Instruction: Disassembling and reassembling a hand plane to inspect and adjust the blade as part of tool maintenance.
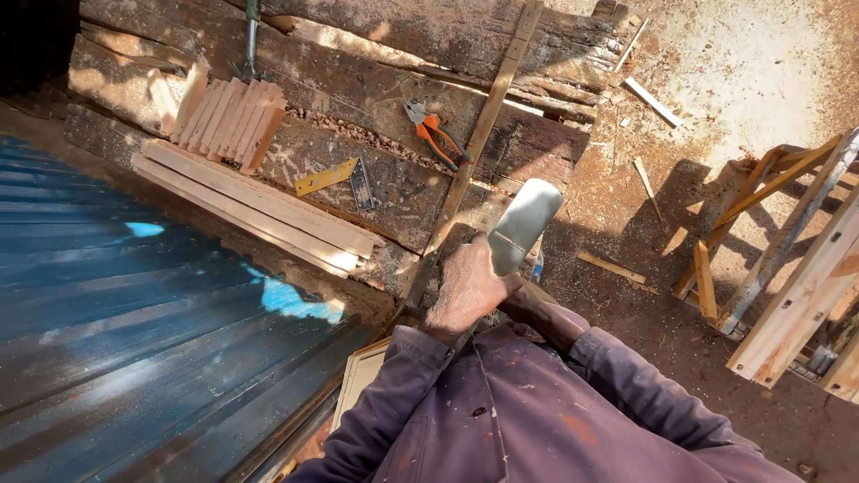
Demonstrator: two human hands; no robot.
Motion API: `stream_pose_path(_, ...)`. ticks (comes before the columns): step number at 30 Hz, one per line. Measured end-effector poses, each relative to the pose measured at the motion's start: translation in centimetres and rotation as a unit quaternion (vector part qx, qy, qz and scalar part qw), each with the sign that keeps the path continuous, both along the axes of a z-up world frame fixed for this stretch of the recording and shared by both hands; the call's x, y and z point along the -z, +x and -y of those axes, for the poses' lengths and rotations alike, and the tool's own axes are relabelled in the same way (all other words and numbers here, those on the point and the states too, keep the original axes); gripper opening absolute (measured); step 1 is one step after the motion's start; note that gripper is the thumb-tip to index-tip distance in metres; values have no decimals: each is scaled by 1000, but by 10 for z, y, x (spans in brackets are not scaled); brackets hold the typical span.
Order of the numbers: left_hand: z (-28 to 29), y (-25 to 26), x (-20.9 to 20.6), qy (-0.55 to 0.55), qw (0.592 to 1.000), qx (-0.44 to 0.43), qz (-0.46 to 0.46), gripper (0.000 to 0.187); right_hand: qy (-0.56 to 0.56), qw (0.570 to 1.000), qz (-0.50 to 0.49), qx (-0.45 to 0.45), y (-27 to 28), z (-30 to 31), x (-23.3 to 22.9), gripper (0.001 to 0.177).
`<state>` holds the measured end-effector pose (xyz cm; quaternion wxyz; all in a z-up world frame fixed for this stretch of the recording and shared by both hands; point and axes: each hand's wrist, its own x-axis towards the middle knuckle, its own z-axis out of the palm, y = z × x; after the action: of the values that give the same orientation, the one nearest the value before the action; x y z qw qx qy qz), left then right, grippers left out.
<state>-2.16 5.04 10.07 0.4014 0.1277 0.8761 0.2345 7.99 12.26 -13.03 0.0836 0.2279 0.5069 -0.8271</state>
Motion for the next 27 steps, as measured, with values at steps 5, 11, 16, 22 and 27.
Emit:
stream_pose_path(5,0,-2,-5,-19,1000,-24,6,68,-16,1000,13,-22,0,7,-9,20)
stream_pose_path(11,4,-5,1,-19,999,-43,10,68,-29,998,26,-46,-1,8,-3,24)
stream_pose_path(16,7,-4,7,21,986,-147,75,81,-41,996,34,-65,-5,11,1,27)
stream_pose_path(22,20,8,96,51,972,-220,67,74,-104,990,51,-85,-17,17,-32,27)
stream_pose_path(27,36,-11,117,22,948,-316,0,86,-210,968,93,-96,-11,6,-41,39)
